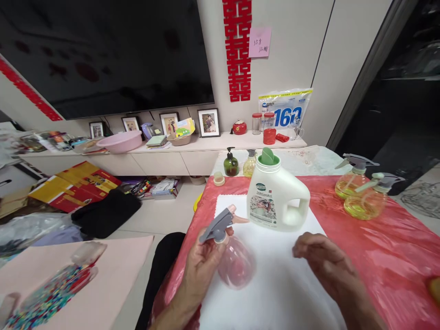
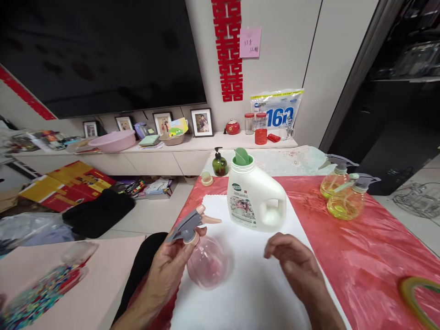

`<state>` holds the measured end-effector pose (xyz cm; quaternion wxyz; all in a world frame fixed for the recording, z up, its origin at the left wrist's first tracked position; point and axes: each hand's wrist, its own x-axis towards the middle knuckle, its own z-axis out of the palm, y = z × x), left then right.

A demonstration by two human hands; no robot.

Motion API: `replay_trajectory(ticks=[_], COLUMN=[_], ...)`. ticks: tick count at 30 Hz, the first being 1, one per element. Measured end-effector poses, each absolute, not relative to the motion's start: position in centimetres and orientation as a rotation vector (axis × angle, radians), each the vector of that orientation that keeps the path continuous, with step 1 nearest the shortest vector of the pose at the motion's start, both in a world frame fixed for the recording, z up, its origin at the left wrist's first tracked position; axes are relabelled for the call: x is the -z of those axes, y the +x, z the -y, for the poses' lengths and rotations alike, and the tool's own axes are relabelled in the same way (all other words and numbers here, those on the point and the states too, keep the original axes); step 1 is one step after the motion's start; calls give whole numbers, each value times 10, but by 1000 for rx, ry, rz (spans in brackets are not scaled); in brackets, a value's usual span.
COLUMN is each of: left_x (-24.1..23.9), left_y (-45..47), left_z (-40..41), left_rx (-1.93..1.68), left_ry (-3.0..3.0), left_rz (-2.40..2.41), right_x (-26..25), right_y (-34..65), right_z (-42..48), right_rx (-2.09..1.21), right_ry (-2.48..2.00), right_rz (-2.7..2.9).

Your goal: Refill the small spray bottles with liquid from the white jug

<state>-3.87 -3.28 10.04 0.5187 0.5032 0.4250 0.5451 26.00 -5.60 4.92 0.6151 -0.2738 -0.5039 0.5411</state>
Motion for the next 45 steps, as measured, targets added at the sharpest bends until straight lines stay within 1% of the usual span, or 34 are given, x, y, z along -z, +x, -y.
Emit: replay_trajectory(ticks=[3, 6, 10, 16, 23, 29, 41, 45], left_x=[-107, -116, -127, -134, -142, -143, -134, -125], left_y=[-29, -21, -9, -1, -13, -9, 0, -3], left_z=[48, 57, 60, 63, 66, 64, 58, 64], left_rx=[-1264, -1254, -1313, -1238, -1059, -1131, -1303, -1261], left_ry=[1222, 1128, 1003, 965, 1096, 1122, 961, 987], left_rz=[-957, -832, -709, -679, -731, -666, -819, -832], right_x=[-51, -55, -56, -40, -49, -48, -44, -40], right_y=[237, 221, 207, 202, 210, 212, 210, 212], right_z=[57, 55, 56, 61, 64, 64, 62, 60], right_rx=[-1394, -1571, -1853, -1996, -2002, -1977, -1922, -1931], right_ry=[-647, -645, -511, -352, -203, -267, -279, -312], right_rz=[1366, 1403, 1232, 996, 983, 996, 1057, 1034])
